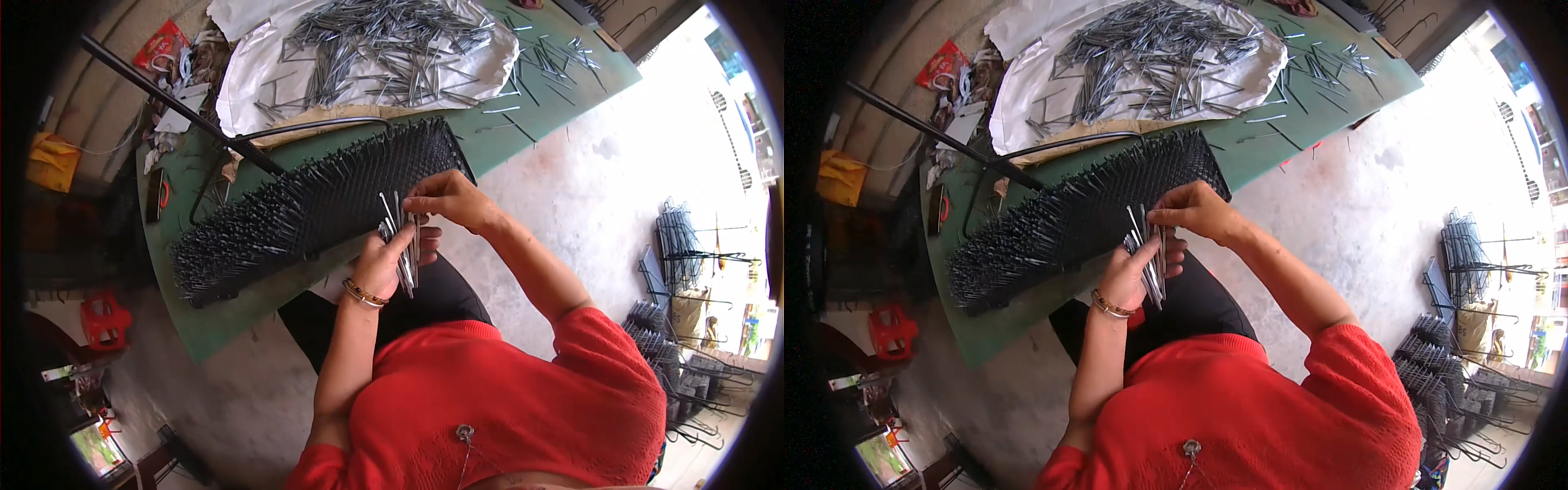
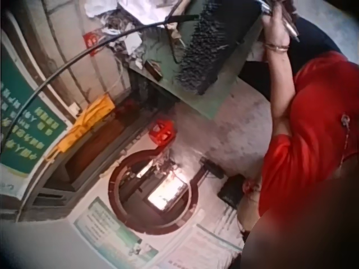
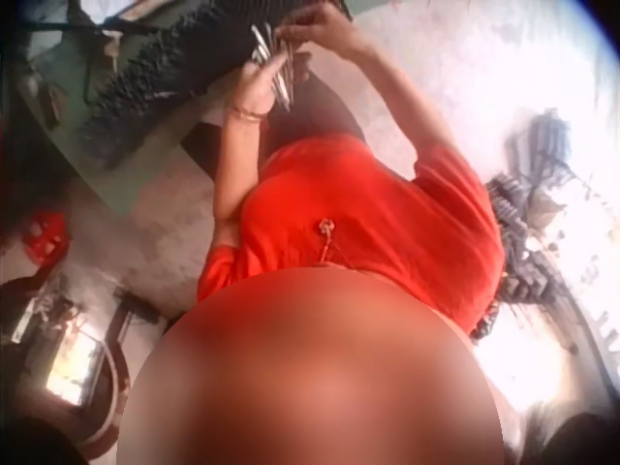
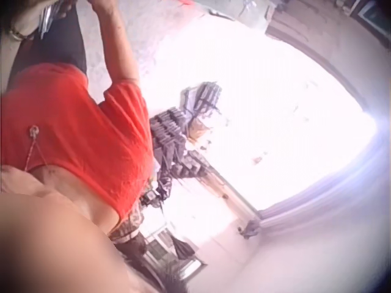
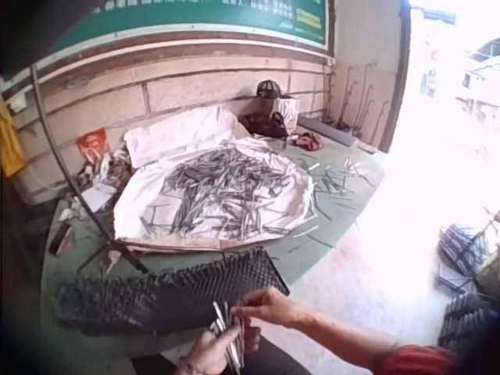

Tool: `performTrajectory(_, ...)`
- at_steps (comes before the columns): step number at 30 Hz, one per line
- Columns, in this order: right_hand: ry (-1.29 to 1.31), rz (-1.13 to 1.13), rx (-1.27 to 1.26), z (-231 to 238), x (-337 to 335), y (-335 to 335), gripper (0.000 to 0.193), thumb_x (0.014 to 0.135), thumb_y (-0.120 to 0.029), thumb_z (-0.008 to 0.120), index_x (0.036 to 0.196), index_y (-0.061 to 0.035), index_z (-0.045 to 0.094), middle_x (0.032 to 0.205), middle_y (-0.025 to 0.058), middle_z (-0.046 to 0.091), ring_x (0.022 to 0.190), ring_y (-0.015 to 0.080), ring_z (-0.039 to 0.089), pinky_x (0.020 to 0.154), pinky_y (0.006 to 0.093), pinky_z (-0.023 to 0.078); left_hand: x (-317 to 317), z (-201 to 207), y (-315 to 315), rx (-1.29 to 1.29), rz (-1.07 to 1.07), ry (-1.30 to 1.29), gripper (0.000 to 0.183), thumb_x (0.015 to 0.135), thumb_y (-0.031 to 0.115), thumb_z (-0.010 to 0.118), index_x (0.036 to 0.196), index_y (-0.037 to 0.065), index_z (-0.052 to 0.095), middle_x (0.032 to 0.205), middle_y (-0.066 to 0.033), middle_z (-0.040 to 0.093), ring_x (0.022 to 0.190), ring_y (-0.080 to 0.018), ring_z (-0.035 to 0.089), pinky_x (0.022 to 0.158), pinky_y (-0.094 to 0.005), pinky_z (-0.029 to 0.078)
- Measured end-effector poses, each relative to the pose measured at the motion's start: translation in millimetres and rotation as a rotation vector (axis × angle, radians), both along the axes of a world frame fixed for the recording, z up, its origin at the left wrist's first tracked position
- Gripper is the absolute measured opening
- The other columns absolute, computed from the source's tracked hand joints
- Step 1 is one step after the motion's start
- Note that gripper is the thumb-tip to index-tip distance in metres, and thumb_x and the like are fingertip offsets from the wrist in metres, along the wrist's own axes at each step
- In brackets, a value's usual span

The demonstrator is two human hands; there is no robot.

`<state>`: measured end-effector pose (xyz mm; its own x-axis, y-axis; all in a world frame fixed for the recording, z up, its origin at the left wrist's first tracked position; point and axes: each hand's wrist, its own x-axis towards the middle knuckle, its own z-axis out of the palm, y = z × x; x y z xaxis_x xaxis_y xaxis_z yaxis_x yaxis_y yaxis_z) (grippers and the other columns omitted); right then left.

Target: Inserting long metal spikes into a perforated plastic strip on a workbench.

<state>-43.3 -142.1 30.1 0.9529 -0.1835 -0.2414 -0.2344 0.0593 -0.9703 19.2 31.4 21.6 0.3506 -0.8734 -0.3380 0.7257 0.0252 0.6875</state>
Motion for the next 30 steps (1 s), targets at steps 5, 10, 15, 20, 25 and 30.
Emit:
performTrajectory(5, 0.052, -0.148, -0.053, 13, 2, -15, 0.021, 0.085, -0.022, 0.068, 0.086, -0.0015, 0.069, 0.075, 0.0018, 0.066, 0.065, 0.0072, 0.058, 0.058, 0.0234, 0.045, -2, -7, 1, 0.049, -0.027, -0.027, 0.026, 0.094, 0.021, 0.053, 0.112, 0.002, 0.057, 0.094, -0.0103, 0.065, 0.077, -0.0144, 0.064, 0.065, -0.0275, 0.054)
performTrajectory(10, -0.262, -0.454, -0.32, 36, 20, -38, 0.026, 0.086, -0.022, 0.066, 0.088, 0.0044, 0.066, 0.073, 0.0049, 0.066, 0.066, 0.0076, 0.059, 0.06, 0.0237, 0.047, 1, -15, -5, 0.097, 0.027, -0.054, 0.027, 0.094, 0.022, 0.053, 0.11, 0.001, 0.058, 0.088, -0.0083, 0.064, 0.067, -0.0099, 0.057, 0.056, -0.0225, 0.046)
performTrajectory(15, -0.434, -0.568, -0.608, 22, 51, -48, 0.021, 0.084, -0.018, 0.067, 0.092, 0.0013, 0.066, 0.075, 0.0089, 0.067, 0.066, 0.0101, 0.061, 0.062, 0.0258, 0.049, 2, -20, -9, 0.069, 0.076, 0.046, 0.026, 0.092, 0.019, 0.056, 0.11, 0.0, 0.058, 0.086, -0.0067, 0.062, 0.072, -0.0113, 0.057, 0.058, -0.0246, 0.047)
performTrajectory(20, -0.421, -0.472, -0.733, 5, 62, -50, 0.016, 0.083, -0.015, 0.068, 0.093, -0.0011, 0.067, 0.081, 0.0081, 0.068, 0.072, 0.0116, 0.062, 0.065, 0.0265, 0.049, 4, -26, -2, 0.128, 0.041, 0.127, 0.023, 0.093, 0.016, 0.054, 0.11, 0.0, 0.058, 0.089, -0.0078, 0.062, 0.076, -0.0151, 0.06, 0.067, -0.0309, 0.054)
performTrajectory(25, -0.566, -0.382, -0.839, 2, 65, -50, 0.016, 0.083, -0.015, 0.067, 0.093, -0.0024, 0.066, 0.082, 0.0092, 0.067, 0.07, 0.0173, 0.063, 0.065, 0.0289, 0.049, 3, -24, 0, 0.084, 0.001, 0.154, 0.022, 0.093, 0.015, 0.054, 0.11, 0.002, 0.057, 0.09, -0.0089, 0.064, 0.08, -0.0181, 0.064, 0.074, -0.036, 0.056)
performTrajectory(30, -0.663, -0.224, -0.891, 11, 68, -48, 0.014, 0.083, -0.015, 0.063, 0.089, -0.0019, 0.063, 0.08, 0.0135, 0.063, 0.073, 0.0316, 0.061, 0.066, 0.0372, 0.049, 3, -31, 2, 0.07, 0.011, 0.168, 0.021, 0.093, 0.015, 0.053, 0.111, 0.004, 0.056, 0.093, -0.0112, 0.065, 0.082, -0.0206, 0.066, 0.075, -0.0381, 0.056)
